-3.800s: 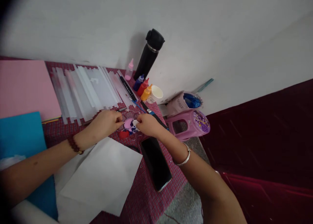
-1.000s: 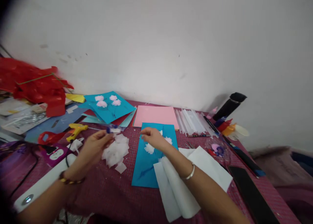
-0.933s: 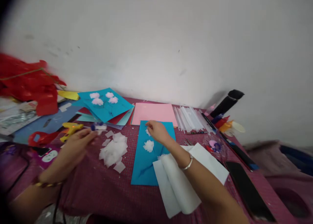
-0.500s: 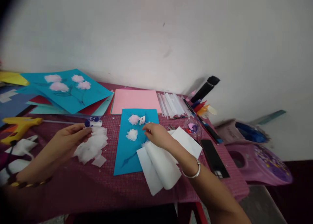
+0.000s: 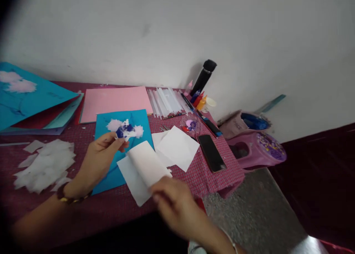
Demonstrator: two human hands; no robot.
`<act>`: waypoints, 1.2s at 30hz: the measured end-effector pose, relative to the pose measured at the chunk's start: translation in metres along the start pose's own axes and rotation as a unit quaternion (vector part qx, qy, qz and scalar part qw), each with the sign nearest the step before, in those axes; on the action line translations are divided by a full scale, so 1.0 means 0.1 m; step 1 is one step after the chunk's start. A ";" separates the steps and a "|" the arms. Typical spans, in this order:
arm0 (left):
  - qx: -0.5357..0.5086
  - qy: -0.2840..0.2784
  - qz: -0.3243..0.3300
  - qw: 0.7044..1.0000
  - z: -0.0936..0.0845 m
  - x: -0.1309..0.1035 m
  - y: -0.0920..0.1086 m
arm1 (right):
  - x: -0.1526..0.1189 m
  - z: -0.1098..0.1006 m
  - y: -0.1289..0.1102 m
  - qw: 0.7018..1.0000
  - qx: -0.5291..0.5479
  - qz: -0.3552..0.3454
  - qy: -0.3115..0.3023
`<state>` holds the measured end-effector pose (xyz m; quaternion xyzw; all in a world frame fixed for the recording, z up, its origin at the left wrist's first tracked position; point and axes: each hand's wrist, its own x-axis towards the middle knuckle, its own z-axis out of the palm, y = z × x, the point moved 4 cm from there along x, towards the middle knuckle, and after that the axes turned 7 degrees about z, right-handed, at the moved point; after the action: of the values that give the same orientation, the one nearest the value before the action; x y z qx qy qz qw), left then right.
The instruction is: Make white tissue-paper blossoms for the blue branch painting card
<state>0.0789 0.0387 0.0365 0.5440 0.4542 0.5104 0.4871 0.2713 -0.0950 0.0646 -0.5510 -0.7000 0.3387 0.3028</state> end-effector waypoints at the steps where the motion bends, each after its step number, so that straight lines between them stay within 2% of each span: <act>1: 0.045 -0.032 0.053 0.997 0.09 -0.01 0.04 | -0.07 0.14 -0.08 0.997 -0.002 -0.013 -0.070; 2: 0.085 -0.066 0.102 0.989 0.17 -0.03 0.07 | -0.11 0.24 -0.12 0.997 -0.016 -0.014 -0.073; 4: 0.127 -0.112 0.162 0.972 0.30 -0.06 0.09 | -0.10 0.36 -0.10 0.996 -0.091 0.015 0.004; 5: 0.133 -0.121 0.169 0.969 0.34 -0.06 0.09 | -0.07 0.41 -0.04 0.989 -0.135 0.040 0.043; 7: 0.127 -0.110 0.158 0.973 0.37 -0.05 0.10 | 0.00 0.50 0.12 0.975 -0.198 0.077 0.060; 10: 0.125 -0.083 0.134 0.980 0.32 -0.05 0.16 | 0.11 0.52 0.33 0.973 -0.210 0.086 0.048; 13: 0.134 -0.083 0.139 0.978 0.25 -0.13 0.33 | 0.16 0.39 0.41 0.991 -0.103 0.058 0.057; 15: 0.153 -0.086 0.149 0.973 0.23 -0.21 0.46 | 0.19 0.33 0.40 0.999 0.008 0.049 0.015; 17: 0.182 -0.081 0.161 0.967 0.26 -0.27 0.56 | 0.22 0.34 0.35 0.995 0.071 0.050 -0.041; 20: 0.188 -0.072 0.166 0.965 0.39 -0.27 0.57 | 0.22 0.34 0.26 0.997 0.027 -0.006 -0.077; 22: 0.155 -0.081 0.142 0.974 0.49 -0.21 0.49 | 0.22 0.21 0.31 0.996 -0.001 -0.053 -0.070; 23: 0.136 -0.088 0.121 0.979 0.54 -0.17 0.43 | 0.23 0.08 0.40 0.998 -0.007 -0.052 -0.044; 24: 0.118 -0.093 0.093 0.984 0.58 -0.12 0.37 | 0.26 -0.10 0.54 1.000 -0.012 -0.021 0.011; 25: 0.101 -0.095 0.061 0.988 0.61 -0.07 0.31 | 0.29 -0.34 0.72 0.993 -0.034 0.041 0.108; 26: 0.081 -0.097 0.026 0.992 0.65 -0.01 0.25 | 0.33 -0.55 0.90 0.975 -0.080 0.098 0.183; 27: 0.054 -0.097 -0.012 0.994 0.68 0.06 0.20 | 0.39 -0.73 1.06 0.959 -0.129 0.137 0.211; 28: 0.015 -0.098 -0.052 0.994 0.72 0.13 0.15 | 0.48 -0.85 1.19 0.949 -0.170 0.163 0.211; 30: -0.097 -0.093 -0.127 0.983 0.83 0.28 0.07 | 0.72 -0.97 1.37 0.943 -0.227 0.175 0.172; 33: -0.239 -0.074 -0.214 0.944 1.00 0.49 -0.09 | 1.09 -0.93 1.44 0.940 -0.277 0.157 0.126; 36: -0.274 -0.067 -0.261 0.923 1.10 0.60 -0.30 | 1.38 -0.82 1.42 0.931 -0.321 0.147 0.098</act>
<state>0.1931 0.0947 0.0132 0.2843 0.3887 0.4325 0.7623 0.3881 0.0745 0.0052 -0.7460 -0.6493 0.0813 0.1238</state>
